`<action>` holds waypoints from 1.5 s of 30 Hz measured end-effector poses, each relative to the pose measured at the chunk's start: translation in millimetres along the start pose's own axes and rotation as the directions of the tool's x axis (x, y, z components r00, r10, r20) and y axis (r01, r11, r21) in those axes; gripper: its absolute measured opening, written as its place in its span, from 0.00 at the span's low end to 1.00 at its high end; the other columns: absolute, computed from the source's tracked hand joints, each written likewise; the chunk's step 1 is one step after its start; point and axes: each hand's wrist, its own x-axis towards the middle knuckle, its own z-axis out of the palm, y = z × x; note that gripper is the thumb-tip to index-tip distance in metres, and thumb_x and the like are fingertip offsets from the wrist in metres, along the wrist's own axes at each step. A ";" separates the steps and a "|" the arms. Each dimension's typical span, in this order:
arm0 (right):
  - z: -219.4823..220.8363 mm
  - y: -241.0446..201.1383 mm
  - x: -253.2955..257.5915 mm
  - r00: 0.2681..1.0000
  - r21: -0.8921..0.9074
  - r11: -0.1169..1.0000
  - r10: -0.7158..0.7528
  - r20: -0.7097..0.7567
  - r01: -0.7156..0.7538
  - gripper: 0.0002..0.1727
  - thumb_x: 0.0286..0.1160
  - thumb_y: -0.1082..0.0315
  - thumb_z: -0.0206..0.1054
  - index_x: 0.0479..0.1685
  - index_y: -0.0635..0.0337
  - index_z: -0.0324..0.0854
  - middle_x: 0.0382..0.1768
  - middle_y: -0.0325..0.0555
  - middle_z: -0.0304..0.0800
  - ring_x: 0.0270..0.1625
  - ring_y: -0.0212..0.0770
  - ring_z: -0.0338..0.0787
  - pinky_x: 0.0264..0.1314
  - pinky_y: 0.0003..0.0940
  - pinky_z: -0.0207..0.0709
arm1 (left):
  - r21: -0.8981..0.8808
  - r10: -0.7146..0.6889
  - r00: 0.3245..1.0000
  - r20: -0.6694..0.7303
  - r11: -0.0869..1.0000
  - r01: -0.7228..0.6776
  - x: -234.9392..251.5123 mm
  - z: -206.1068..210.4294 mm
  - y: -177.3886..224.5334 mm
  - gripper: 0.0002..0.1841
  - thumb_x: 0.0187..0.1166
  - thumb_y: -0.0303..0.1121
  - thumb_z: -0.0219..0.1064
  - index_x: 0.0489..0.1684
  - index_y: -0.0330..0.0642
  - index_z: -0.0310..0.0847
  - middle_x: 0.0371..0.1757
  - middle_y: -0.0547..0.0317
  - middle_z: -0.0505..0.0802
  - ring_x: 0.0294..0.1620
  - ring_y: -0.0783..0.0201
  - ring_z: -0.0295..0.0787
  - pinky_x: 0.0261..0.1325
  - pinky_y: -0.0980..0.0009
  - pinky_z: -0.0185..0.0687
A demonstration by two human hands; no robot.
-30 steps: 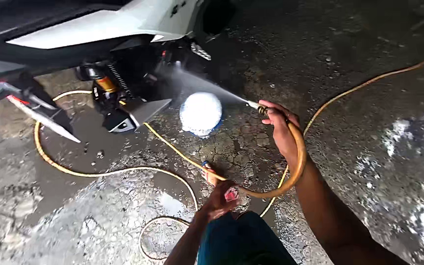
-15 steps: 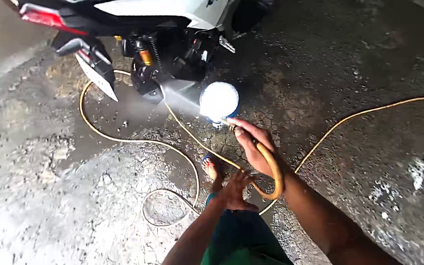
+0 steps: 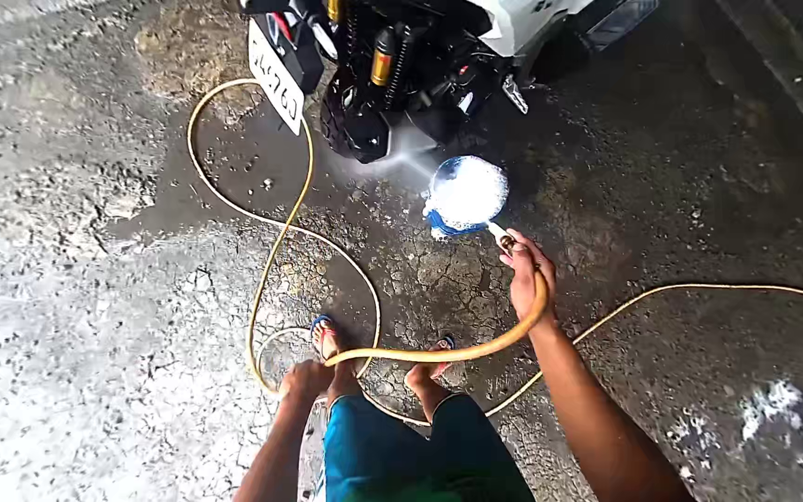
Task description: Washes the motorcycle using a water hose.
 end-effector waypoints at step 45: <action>422.0 -124.0 21.7 0.878 -0.743 0.555 -0.470 0.092 0.375 0.26 0.89 0.63 0.50 0.83 0.59 0.73 0.68 0.58 0.88 0.69 0.55 0.88 0.71 0.53 0.80 | -0.658 0.549 0.711 -0.440 0.342 -0.671 52.1 -41.8 -159.5 0.42 0.86 0.67 0.38 0.48 0.35 0.86 0.30 0.49 0.90 0.36 0.52 0.90 0.47 0.47 0.85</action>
